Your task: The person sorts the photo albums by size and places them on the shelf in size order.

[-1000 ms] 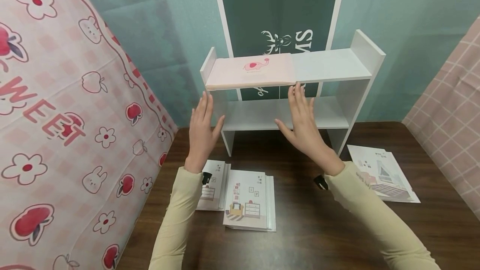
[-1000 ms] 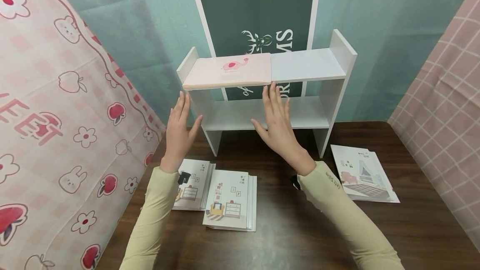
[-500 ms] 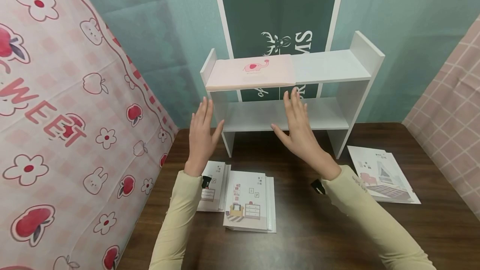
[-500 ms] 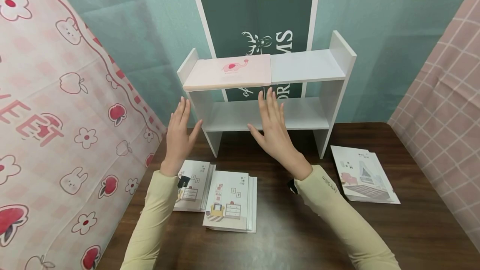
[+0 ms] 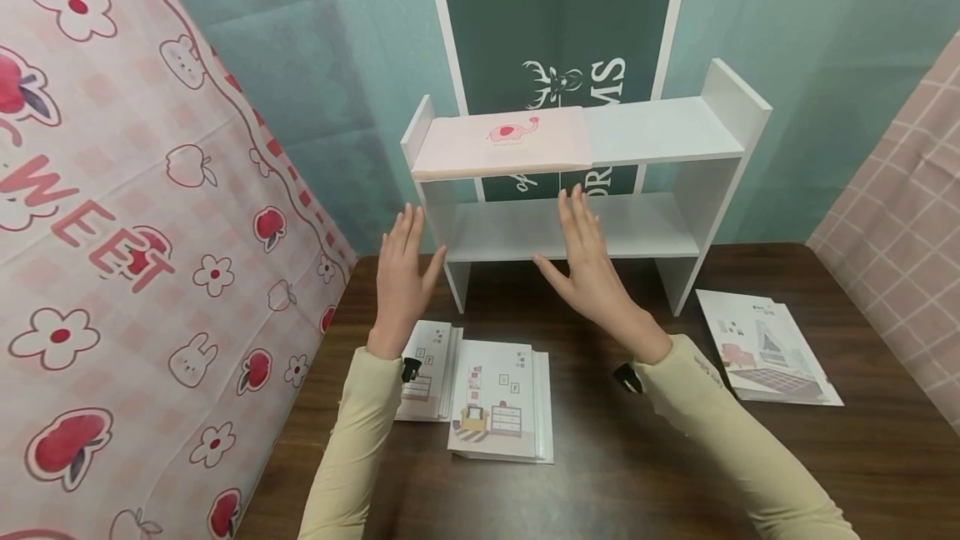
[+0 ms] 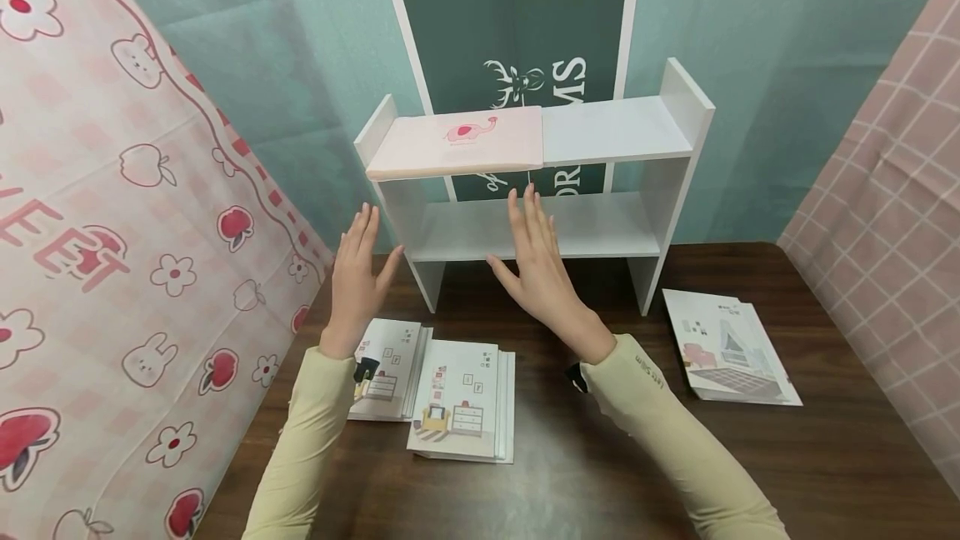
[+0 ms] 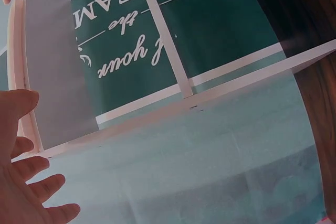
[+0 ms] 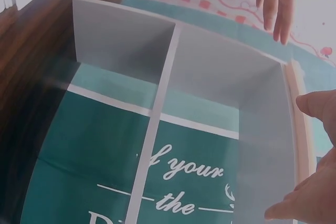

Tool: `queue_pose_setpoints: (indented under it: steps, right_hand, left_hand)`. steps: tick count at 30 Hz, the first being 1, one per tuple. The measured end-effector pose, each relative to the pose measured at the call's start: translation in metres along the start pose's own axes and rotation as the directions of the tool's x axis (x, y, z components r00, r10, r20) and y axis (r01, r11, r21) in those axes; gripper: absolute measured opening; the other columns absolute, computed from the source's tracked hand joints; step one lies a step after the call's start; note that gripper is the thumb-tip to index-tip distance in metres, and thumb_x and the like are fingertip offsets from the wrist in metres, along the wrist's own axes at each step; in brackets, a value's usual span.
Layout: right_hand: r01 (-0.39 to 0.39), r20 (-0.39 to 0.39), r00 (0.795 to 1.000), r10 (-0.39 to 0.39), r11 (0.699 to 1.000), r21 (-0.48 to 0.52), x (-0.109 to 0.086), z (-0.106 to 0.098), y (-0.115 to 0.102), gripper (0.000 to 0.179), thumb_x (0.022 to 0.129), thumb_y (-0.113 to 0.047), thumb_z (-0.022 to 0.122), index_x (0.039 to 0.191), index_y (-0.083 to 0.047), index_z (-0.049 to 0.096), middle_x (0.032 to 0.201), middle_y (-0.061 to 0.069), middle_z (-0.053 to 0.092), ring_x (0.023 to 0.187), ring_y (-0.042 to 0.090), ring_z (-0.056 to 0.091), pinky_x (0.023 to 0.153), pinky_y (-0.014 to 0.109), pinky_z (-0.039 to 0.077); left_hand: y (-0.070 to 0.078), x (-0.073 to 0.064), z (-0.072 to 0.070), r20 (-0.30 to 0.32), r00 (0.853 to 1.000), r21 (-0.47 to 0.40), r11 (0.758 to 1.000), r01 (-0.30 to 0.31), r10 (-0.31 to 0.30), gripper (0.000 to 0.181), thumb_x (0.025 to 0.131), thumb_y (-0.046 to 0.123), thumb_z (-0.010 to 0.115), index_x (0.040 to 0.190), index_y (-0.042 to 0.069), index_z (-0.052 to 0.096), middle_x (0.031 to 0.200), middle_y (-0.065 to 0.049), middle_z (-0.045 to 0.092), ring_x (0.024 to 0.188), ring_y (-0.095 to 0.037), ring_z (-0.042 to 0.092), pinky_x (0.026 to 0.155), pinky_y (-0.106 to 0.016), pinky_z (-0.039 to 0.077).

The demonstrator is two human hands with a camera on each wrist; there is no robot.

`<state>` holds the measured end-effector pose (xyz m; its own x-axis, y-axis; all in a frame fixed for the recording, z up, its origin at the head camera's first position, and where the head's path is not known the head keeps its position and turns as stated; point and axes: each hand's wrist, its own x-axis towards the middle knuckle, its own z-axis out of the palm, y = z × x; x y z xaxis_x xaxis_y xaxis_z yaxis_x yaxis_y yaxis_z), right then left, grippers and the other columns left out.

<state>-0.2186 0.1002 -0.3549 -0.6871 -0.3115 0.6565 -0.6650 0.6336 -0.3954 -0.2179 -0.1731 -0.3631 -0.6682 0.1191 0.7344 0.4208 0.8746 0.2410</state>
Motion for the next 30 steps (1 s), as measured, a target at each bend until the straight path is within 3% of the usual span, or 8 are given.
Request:
queue_pose_setpoints:
  steps: [6,15,30]
  right_hand:
    - [0.002,0.027,1.0,-0.003,1.0,0.015,0.0,0.005,-0.001,0.091,0.086,-0.023,0.066,0.15,-0.009,0.002,0.156,0.012,-0.002,0.143,0.028,-0.003,0.111,0.057,0.009]
    - [0.009,0.046,0.999,-0.011,0.999,0.041,-0.006,0.018,-0.001,0.091,0.086,-0.023,0.066,0.149,-0.005,0.004,0.156,0.012,-0.002,0.142,0.036,0.005,0.109,0.059,0.014]
    - [-0.062,0.102,0.993,0.053,0.994,0.086,-0.022,0.032,-0.009,0.09,0.086,-0.024,0.066,0.149,-0.005,0.006,0.156,0.015,0.001,0.142,0.034,0.005,0.108,0.057,0.021]
  left_hand:
    - [0.001,0.0,0.001,0.008,1.0,0.018,1.0,0.012,-0.012,0.065,0.092,0.032,0.058,0.146,0.012,0.029,0.149,-0.011,0.032,0.139,-0.023,0.024,0.112,-0.049,0.019]
    - [0.001,-0.003,0.004,0.023,0.999,0.02,0.999,0.029,-0.03,0.064,0.092,0.033,0.057,0.146,0.011,0.03,0.147,-0.013,0.035,0.139,-0.024,0.025,0.112,-0.049,0.02]
    - [0.0,-0.015,0.005,0.055,0.997,-0.005,0.998,0.061,-0.061,0.062,0.092,0.033,0.057,0.145,0.011,0.032,0.146,-0.012,0.037,0.139,-0.025,0.025,0.112,-0.049,0.019]
